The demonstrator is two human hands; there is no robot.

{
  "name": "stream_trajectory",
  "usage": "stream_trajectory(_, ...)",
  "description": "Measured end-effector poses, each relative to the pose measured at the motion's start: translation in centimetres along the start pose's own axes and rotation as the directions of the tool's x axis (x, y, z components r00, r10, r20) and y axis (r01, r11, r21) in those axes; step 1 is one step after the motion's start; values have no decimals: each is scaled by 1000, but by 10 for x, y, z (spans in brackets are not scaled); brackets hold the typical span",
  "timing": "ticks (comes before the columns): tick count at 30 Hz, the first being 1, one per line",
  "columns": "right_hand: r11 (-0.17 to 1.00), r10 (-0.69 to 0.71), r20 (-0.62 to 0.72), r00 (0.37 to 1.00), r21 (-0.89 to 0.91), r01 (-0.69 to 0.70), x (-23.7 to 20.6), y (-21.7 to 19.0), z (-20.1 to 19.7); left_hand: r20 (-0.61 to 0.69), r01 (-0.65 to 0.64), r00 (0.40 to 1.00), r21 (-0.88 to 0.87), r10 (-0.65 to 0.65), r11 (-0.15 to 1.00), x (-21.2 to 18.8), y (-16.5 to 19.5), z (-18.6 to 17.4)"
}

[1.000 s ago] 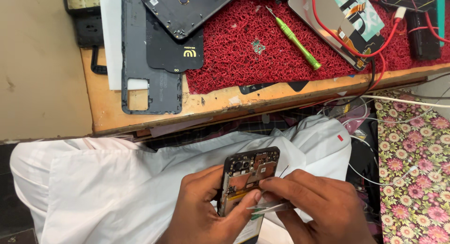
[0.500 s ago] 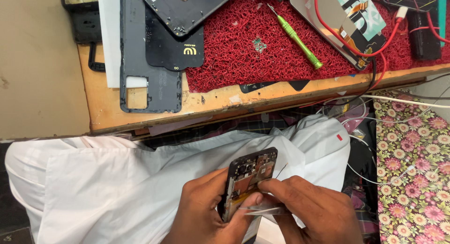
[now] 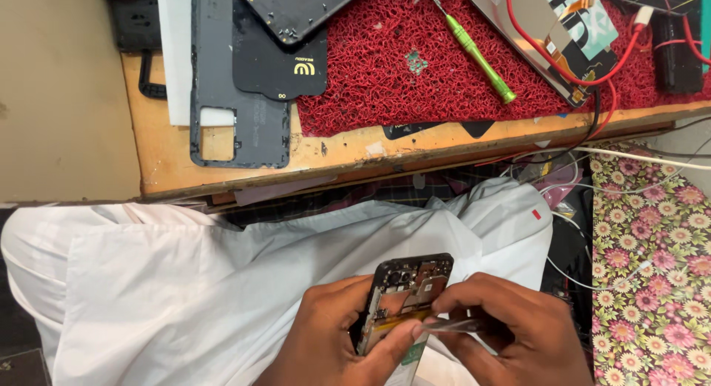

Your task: The person disassembles a smartphone by using a green screwdriver and tweezers to remove screws and lift internal components. They detach the motherboard and other parts, placing them on the workbench, and continue to separate the battery and frame.

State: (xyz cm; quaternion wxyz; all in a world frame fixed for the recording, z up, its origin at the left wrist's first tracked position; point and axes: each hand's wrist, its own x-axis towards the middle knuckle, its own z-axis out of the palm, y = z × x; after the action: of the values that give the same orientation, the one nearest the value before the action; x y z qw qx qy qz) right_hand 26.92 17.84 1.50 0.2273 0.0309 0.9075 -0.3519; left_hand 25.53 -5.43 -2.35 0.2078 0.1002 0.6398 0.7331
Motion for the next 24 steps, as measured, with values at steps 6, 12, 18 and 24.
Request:
stream_trajectory(6,873,-443,-62,895,197,446,-7,3,4,13,55,998,27,-55,998,4,4,1)
stream_trajectory(12,877,-476,-27,879,65,477,-7,2,5,5,3,1000,-12,-3,1000,1,4,1)
stream_trajectory(18,880,-462,-2,887,124,459,-6,0,3,56,17,998,-23,-15,1000,-1,1,0)
stream_trajectory(24,890,-455,81,887,-3,456,-6,-4,1,42,-110,993,33,109,993,-3,-2,-1)
